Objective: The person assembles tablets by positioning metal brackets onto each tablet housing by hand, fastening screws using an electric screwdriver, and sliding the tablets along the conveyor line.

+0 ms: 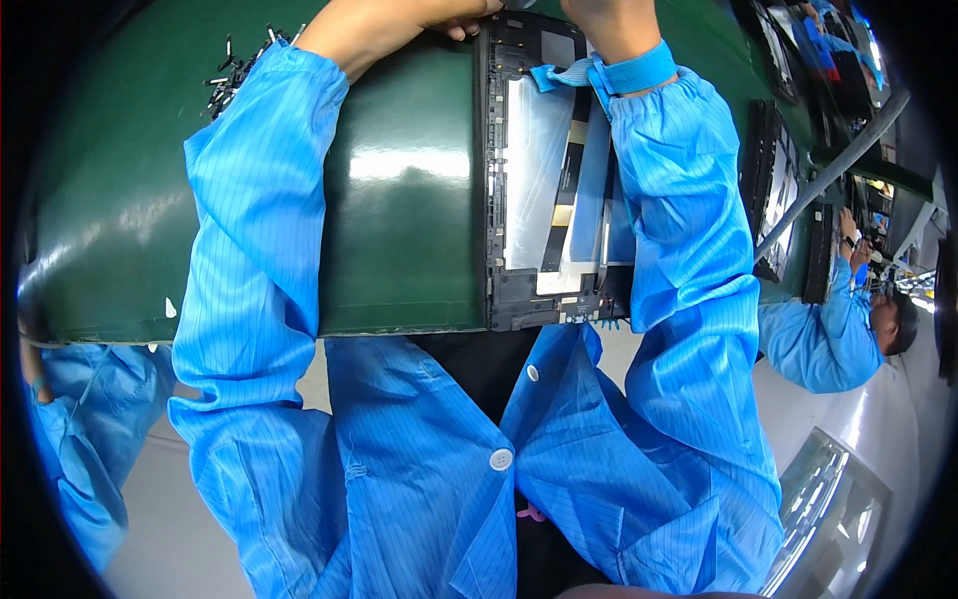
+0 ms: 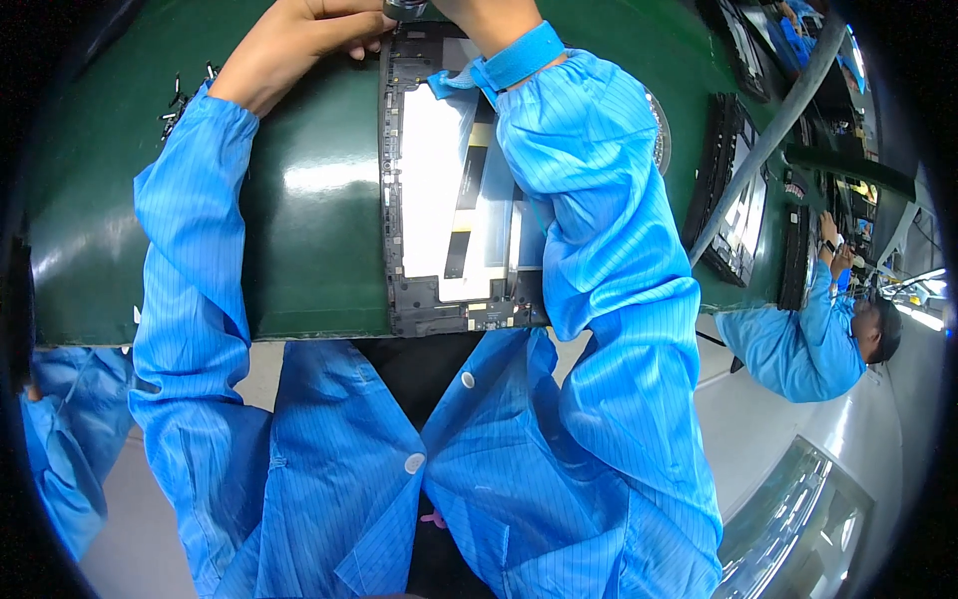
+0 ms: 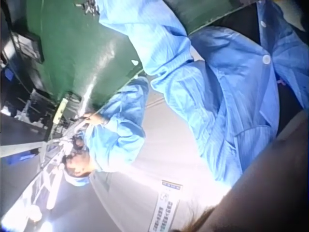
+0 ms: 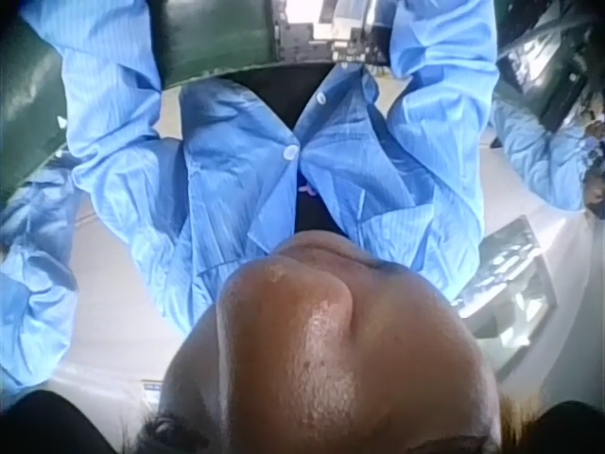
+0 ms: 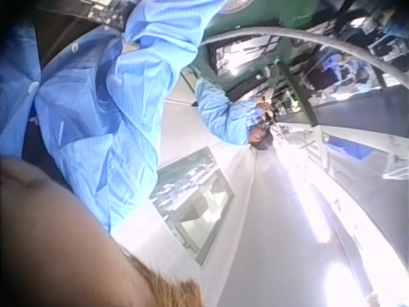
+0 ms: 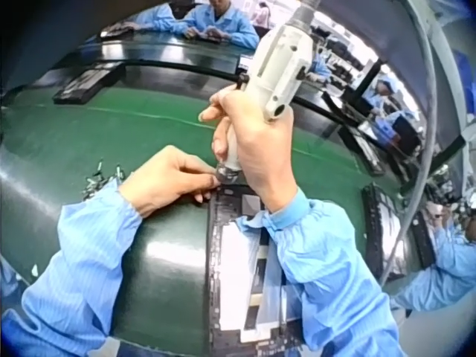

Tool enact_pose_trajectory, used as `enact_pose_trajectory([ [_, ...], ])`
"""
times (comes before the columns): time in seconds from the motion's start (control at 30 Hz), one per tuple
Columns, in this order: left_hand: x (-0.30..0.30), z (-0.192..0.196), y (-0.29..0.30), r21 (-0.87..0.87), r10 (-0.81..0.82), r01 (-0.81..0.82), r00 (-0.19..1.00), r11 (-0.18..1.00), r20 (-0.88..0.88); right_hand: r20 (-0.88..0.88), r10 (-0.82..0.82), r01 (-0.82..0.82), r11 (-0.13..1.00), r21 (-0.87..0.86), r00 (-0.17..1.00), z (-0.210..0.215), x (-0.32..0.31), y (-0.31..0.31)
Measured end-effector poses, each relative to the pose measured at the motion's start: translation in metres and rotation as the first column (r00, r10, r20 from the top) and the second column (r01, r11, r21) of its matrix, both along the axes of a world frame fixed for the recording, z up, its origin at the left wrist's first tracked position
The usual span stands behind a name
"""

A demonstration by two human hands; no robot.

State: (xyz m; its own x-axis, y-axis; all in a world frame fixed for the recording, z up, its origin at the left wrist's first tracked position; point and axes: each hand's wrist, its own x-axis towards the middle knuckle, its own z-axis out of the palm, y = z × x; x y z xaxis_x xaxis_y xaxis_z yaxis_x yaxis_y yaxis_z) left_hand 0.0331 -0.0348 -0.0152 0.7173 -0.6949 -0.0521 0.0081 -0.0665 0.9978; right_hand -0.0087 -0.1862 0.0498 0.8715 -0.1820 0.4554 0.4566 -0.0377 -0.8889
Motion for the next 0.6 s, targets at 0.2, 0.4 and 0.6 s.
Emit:
enact_pose_trajectory([
  [0.2, -0.001, 0.013, -0.001, 0.053, -0.014, 0.014, 1.0, 0.998, -0.004, 0.003, 0.002, -0.002, 0.999, -0.044, 1.0, 0.005, 0.002, 0.001],
  [0.4, 0.017, -0.02, 0.009, 0.113, -0.048, 0.022, 0.974, 0.993, 0.224, -0.043, 0.022, -0.023, 1.0, -0.017, 0.999, -0.004, 0.011, 0.004],
  [0.6, 0.007, -0.004, 0.002, 0.096, -0.027, 0.014, 0.991, 0.995, 0.129, 0.058, 0.027, -0.034, 0.994, 0.109, 0.998, -0.003, 0.008, 0.008],
])
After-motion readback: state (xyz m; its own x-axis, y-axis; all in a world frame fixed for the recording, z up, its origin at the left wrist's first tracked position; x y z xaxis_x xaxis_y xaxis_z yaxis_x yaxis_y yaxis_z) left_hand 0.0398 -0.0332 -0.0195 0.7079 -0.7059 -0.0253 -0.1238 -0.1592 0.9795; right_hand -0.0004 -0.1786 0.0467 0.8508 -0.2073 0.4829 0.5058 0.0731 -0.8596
